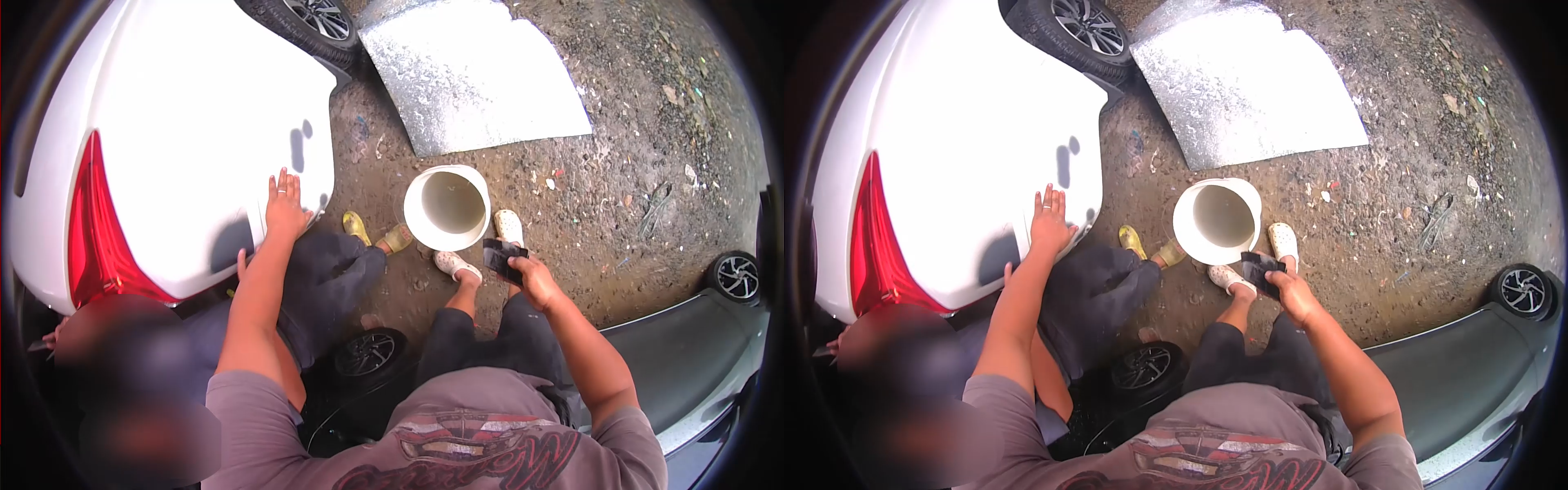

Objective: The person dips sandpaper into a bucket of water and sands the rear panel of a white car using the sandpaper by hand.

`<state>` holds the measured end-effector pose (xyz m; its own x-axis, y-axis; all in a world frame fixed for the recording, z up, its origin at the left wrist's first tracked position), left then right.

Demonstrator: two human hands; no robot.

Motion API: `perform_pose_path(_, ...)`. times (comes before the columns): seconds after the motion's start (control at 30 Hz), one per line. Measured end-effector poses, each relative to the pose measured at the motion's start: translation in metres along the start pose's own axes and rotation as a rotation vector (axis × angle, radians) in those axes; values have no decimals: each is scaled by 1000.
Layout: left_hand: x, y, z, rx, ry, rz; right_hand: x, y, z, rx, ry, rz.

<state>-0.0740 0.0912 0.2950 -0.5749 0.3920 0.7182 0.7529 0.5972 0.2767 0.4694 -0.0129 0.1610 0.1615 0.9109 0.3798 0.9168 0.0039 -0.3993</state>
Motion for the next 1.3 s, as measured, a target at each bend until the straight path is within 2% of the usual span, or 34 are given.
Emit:
perform_pose_path(0.1,-4,-7,43,-75,22,-10,-10,-1,8,79,-35,11)
perform_pose_path(0.23,-6,5,93,-170,72,-9,-30,-6,31,72,-46,29)
perform_pose_path(0.33,-4,15,128,-209,100,-7,-45,-12,45,33,-15,6)
perform_pose_path(0.37,-3,18,138,-209,120,13,-58,-14,53,5,78,-83)
perform_pose_path(0.47,-12,21,164,-261,189,78,-53,-41,46,-8,4,-79)
perform_pose_path(0.53,-26,18,179,-260,247,82,-64,-44,50,-88,-13,-193)
perform_pose_path(0.57,-37,16,188,-302,248,-16,-73,-42,53,-119,-22,-235)
perform_pose_path(0.6,-55,14,194,-383,143,-149,-94,-39,61,-58,-63,-159)
perform_pose_path(0.63,-91,-5,207,-632,50,-340,-104,-38,73,5,-89,-83)
perform_pose_path(0.67,-122,10,193,-742,-181,-686,-68,-58,63,-26,-225,-224)
perform_pose_path(0.7,-153,48,167,-498,-271,-892,-93,-58,76,8,-136,-26)
perform_pose_path(0.73,-202,47,152,-575,-389,-940,-118,-55,87,39,-45,173)
perform_pose_path(0.77,-249,33,148,-501,-591,-1093,-128,-54,89,18,-50,173)
perform_pose_path(0.83,-340,10,141,-352,-820,-983,-137,-48,101,24,-36,132)
perform_pose_path(0.87,-384,-7,148,-345,-837,-904,-143,-42,104,20,-45,122)
perform_pose_path(0.93,-440,-35,174,-292,-782,-974,-150,-29,111,40,-87,96)
perform_pose_path(1.0,-509,-87,222,-50,-412,-1155,-153,-17,114,27,-119,99)
perform_pose_path(1.03,-548,-113,254,-42,-406,-1171,-154,-10,118,18,-127,98)
perform_pose_path(1.07,-582,-141,291,25,-257,-1291,-155,-2,121,9,-135,98)
perform_pose_path(1.1,-592,-149,307,99,-103,-1402,-157,6,124,5,-140,79)
perform_pose_path(1.13,-606,-155,312,117,-94,-1411,-160,13,128,-1,-149,62)
perform_pose_path(1.2,-599,-123,292,1086,224,-2514,-165,25,142,-23,-160,-4)
perform_pose_path(1.27,-585,-94,261,1588,-33,-2660,-159,25,156,-33,-145,-6)
perform_pose_path(1.3,-579,-77,248,1694,-148,-2624,-151,20,163,-30,-124,24)
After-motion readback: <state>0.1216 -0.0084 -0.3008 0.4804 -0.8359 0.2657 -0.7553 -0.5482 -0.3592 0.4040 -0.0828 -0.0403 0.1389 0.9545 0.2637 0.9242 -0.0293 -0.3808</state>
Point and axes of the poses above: each hand's wrist, its own z-axis towards the middle knuckle, its own y-axis out of the back of the hand, x = y × z, the point moved 1 cm from there along z, towards the middle knuckle, and after that the axes turned 3 degrees about y, right-handed, at the moved point
